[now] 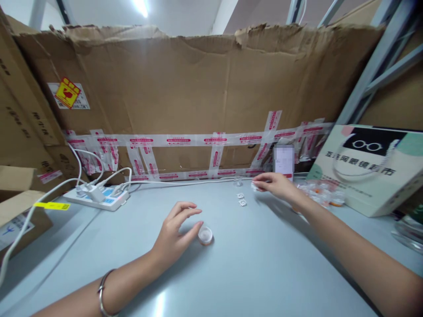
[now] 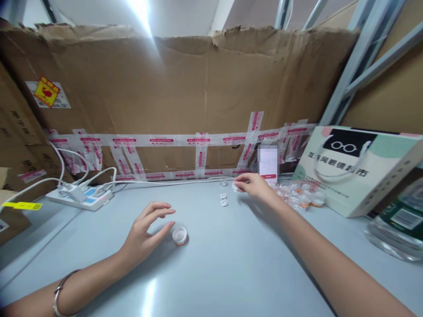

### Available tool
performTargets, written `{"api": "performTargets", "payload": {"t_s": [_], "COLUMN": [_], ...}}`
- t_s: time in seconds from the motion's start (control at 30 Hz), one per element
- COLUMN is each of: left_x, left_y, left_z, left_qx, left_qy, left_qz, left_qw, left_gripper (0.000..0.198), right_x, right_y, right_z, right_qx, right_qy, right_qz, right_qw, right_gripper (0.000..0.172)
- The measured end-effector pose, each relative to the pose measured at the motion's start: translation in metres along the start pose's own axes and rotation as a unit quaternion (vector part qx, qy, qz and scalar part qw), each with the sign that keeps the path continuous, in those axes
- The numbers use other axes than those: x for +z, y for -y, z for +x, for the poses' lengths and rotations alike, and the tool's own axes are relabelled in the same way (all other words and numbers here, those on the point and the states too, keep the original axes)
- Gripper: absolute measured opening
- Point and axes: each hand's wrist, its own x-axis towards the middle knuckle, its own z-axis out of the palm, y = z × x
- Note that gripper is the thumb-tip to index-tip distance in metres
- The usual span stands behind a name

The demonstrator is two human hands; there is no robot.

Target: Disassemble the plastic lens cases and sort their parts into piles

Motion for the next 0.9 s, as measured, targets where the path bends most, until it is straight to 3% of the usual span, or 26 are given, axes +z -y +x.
{"api": "performTargets", "payload": {"t_s": [0.1, 0.23, 0.43, 0.6, 0.67, 0.73, 0.8, 0.9], "left_x": [0.0, 0.001, 0.0, -0.004, -0.011, -0.019, -0.025, -0.026], "left_y": [0.002, 0.003, 0.004, 0.006, 0.008, 0.011, 0.015, 0.02], "left_z": [0.001, 0.001, 0.001, 0.003, 0.007, 0.012, 0.016, 0.016], "left_qx": [-0.009, -0.012, -0.027, -0.032, -0.028, -0.025, -0.034, -0.054], "left_qy": [0.005, 0.017, 0.026, 0.037, 0.083, 0.165, 0.242, 0.295], "left_qz": [-0.001, -0.007, -0.018, -0.023, -0.029, -0.034, -0.029, -0.015], "left_qw": [1.0, 1.0, 0.999, 0.999, 0.996, 0.985, 0.969, 0.954], "left_gripper": [0.016, 0.015, 0.016, 0.019, 0.021, 0.022, 0.031, 0.052], "right_x": [-0.016, -0.012, -0.011, -0.013, -0.007, 0.006, 0.023, 0.053], "right_y": [-0.034, -0.051, -0.05, -0.027, -0.011, 0.006, 0.023, 0.04], "right_z": [0.015, 0.016, 0.015, 0.01, 0.003, -0.008, -0.023, -0.051], "right_qx": [0.035, 0.049, 0.033, -0.004, -0.035, -0.071, -0.095, -0.133], "right_qy": [0.036, 0.059, 0.043, -0.001, 0.004, 0.036, 0.089, 0.18], "right_qz": [-0.065, -0.1, -0.168, -0.213, -0.203, -0.152, -0.068, 0.005], "right_qw": [0.997, 0.992, 0.984, 0.977, 0.978, 0.985, 0.989, 0.975], "right_gripper": [0.005, 0.007, 0.01, 0.014, 0.017, 0.02, 0.022, 0.03]}}
